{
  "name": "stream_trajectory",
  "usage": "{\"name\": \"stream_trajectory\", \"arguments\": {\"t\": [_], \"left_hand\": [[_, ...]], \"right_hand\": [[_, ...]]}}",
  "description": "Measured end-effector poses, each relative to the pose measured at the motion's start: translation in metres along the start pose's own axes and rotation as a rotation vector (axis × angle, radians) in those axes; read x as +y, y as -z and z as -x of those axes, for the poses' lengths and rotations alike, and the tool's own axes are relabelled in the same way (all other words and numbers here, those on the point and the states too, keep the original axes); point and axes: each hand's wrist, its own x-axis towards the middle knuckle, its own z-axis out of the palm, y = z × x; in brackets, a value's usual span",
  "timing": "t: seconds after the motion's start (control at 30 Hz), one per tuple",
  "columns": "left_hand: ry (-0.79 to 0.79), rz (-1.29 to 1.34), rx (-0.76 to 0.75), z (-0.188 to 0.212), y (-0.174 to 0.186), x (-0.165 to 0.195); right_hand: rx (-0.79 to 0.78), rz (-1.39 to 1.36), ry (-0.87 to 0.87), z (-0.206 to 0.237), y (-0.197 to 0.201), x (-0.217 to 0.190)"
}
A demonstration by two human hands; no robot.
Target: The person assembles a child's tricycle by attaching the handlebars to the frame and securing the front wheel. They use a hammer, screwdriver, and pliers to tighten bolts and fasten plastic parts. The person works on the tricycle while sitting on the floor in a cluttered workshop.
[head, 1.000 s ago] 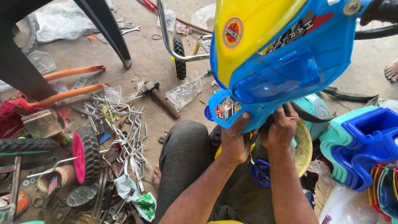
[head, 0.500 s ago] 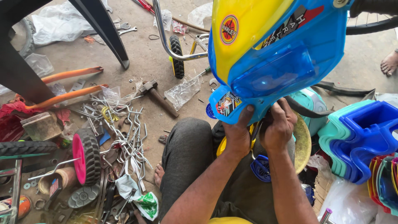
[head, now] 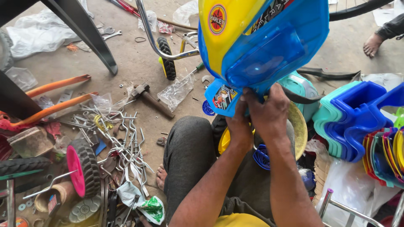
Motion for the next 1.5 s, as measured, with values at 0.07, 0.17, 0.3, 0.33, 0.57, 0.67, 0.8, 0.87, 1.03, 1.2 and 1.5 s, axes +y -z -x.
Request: {"name": "stream_trajectory", "arguments": {"t": [0.07, 0.17, 0.3, 0.33, 0.57, 0.67, 0.8, 0.87, 1.03, 1.2, 1.5], "left_hand": [[0.034, 0.01, -0.096, 0.002, -0.002, 0.008], [0.097, 0.048, -0.145, 0.002, -0.006, 0.017], [0.125, 0.092, -0.068, -0.001, -0.009, 0.015], [0.097, 0.121, -0.078, -0.002, -0.008, 0.012], [0.036, 0.171, -0.009, -0.007, -0.007, -0.008], [-0.151, 0.006, -0.075, -0.005, -0.009, -0.001], [-0.038, -0.011, -0.043, 0.004, -0.018, 0.015], [0.046, -0.015, 0.003, 0.008, -0.023, 0.022], [-0.101, 0.024, -0.029, 0.012, -0.039, 0.028], [-0.057, -0.022, 0.172, 0.011, -0.037, 0.03], [0.178, -0.233, 0.156, -0.011, 0.052, 0.138]], "right_hand": [[-0.035, -0.017, 0.009, -0.003, 0.004, 0.001], [-0.021, 0.014, -0.012, -0.004, 0.002, 0.004], [0.07, 0.027, 0.029, 0.0, -0.007, 0.006], [0.082, 0.018, 0.041, 0.002, -0.009, 0.006], [0.186, -0.013, 0.102, 0.005, -0.014, 0.008], [0.172, -0.065, 0.082, 0.003, -0.015, 0.006], [0.05, -0.185, 0.0, 0.0, -0.001, 0.01], [-0.092, -0.438, -0.15, 0.003, 0.011, 0.019], [-0.423, -1.379, -0.621, -0.014, 0.023, 0.064], [-0.492, -1.349, -0.62, -0.011, -0.009, 0.095], [-0.798, -1.615, -0.513, 0.011, -0.106, 0.04]]}}
